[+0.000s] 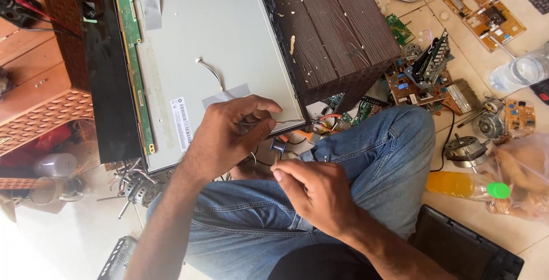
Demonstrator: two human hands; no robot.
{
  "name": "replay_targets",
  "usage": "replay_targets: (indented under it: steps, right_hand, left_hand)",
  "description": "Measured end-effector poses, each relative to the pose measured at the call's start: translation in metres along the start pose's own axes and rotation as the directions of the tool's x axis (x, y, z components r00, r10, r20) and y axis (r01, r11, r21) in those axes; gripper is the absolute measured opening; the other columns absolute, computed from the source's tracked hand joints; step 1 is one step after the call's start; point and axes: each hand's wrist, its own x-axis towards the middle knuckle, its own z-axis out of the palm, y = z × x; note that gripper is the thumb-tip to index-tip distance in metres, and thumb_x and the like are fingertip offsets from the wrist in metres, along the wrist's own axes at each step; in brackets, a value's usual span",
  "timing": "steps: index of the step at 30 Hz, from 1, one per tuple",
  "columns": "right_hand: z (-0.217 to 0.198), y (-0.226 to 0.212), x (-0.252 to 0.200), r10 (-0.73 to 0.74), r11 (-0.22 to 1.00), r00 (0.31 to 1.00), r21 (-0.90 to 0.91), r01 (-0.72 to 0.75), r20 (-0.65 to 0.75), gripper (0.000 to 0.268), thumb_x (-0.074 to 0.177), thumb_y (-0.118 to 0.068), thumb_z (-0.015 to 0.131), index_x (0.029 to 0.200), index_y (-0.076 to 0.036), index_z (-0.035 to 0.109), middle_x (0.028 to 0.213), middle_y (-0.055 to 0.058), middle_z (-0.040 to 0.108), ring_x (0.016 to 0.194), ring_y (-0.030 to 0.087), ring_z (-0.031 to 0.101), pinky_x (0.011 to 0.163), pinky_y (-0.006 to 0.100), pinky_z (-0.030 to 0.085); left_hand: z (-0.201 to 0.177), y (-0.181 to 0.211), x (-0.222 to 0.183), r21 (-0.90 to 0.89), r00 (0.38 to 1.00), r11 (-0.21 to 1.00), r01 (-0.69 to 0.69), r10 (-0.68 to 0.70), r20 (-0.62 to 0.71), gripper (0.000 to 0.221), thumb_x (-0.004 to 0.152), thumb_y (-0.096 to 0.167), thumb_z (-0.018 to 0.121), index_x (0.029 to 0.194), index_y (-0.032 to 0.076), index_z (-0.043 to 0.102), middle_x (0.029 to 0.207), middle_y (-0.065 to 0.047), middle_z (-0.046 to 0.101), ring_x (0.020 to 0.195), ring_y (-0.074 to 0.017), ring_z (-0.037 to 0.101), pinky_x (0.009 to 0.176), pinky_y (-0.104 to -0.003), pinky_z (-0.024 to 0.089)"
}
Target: Arranging and connecting thin wires to a circuit board on the back of a flat-panel display.
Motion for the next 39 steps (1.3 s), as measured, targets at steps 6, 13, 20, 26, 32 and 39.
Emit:
replay_targets:
  steps: [6,13,20,26,32,39]
  right_hand:
    - [0.008,0.001,0.001,0.046,0.999,0.998,0.026,-0.048,0.044,0.011,0.085,-0.006,0.070,0.095,-0.001,0.073,0.067,0.005,0.075,0.042,0.012,0.061,0.037,0.027,0.041]
    - [0.008,0.009,0.003,0.046,0.999,0.999,0.015,-0.047,0.011,0.010,0.086,-0.004,0.070,0.095,-0.001,0.072,0.066,0.004,0.074,0.041,0.010,0.057,0.036,0.026,0.038]
    - [0.003,0.021,0.012,0.043,0.999,0.999,0.024,-0.042,-0.030,0.008,0.091,-0.005,0.067,0.092,-0.005,0.074,0.059,0.008,0.069,0.044,0.017,0.062,0.037,0.028,0.043]
    - [0.001,0.031,0.010,0.076,0.995,0.997,0.062,-0.074,-0.020,0.014,0.096,-0.008,0.063,0.097,-0.009,0.077,0.064,0.015,0.071,0.060,0.031,0.075,0.045,0.033,0.057]
    - [0.000,0.032,0.015,0.079,0.993,0.996,0.090,-0.075,-0.038,0.014,0.096,-0.008,0.063,0.095,-0.010,0.077,0.067,0.014,0.073,0.065,0.031,0.077,0.050,0.033,0.058]
    - [-0.001,0.029,0.018,0.117,0.977,0.993,0.178,-0.114,-0.001,0.014,0.097,-0.009,0.063,0.093,-0.009,0.077,0.057,0.015,0.067,0.051,0.027,0.072,0.043,0.032,0.051]
  left_hand:
    - [-0.008,0.009,0.010,0.078,0.995,0.996,0.049,-0.055,0.085,0.022,0.087,0.008,0.074,0.109,0.009,0.076,0.080,-0.003,0.076,0.063,-0.0107,0.068,0.055,-0.026,0.053]
    - [-0.007,0.011,0.012,0.072,0.989,0.991,0.108,-0.115,0.097,0.021,0.087,0.009,0.072,0.108,0.008,0.077,0.080,-0.004,0.077,0.067,-0.0107,0.070,0.059,-0.025,0.056]
    - [-0.011,0.018,0.015,0.070,0.978,0.979,0.190,-0.195,0.078,0.021,0.091,0.020,0.070,0.104,0.004,0.075,0.079,-0.013,0.078,0.068,-0.0235,0.075,0.065,-0.037,0.058]
    - [-0.022,0.021,0.041,0.202,0.882,0.940,0.274,-0.330,0.337,0.030,0.091,0.027,0.067,0.112,0.008,0.077,0.081,-0.016,0.079,0.078,-0.0331,0.077,0.079,-0.049,0.059]
    - [-0.028,0.024,0.055,0.216,0.807,0.942,0.258,-0.333,0.488,0.034,0.085,0.020,0.062,0.113,0.013,0.080,0.087,-0.014,0.081,0.083,-0.0313,0.078,0.085,-0.047,0.060]
    - [-0.024,0.011,0.043,0.066,0.899,0.986,0.155,-0.169,0.405,0.022,0.085,0.014,0.071,0.104,0.010,0.081,0.082,-0.014,0.080,0.074,-0.0281,0.079,0.070,-0.040,0.063]
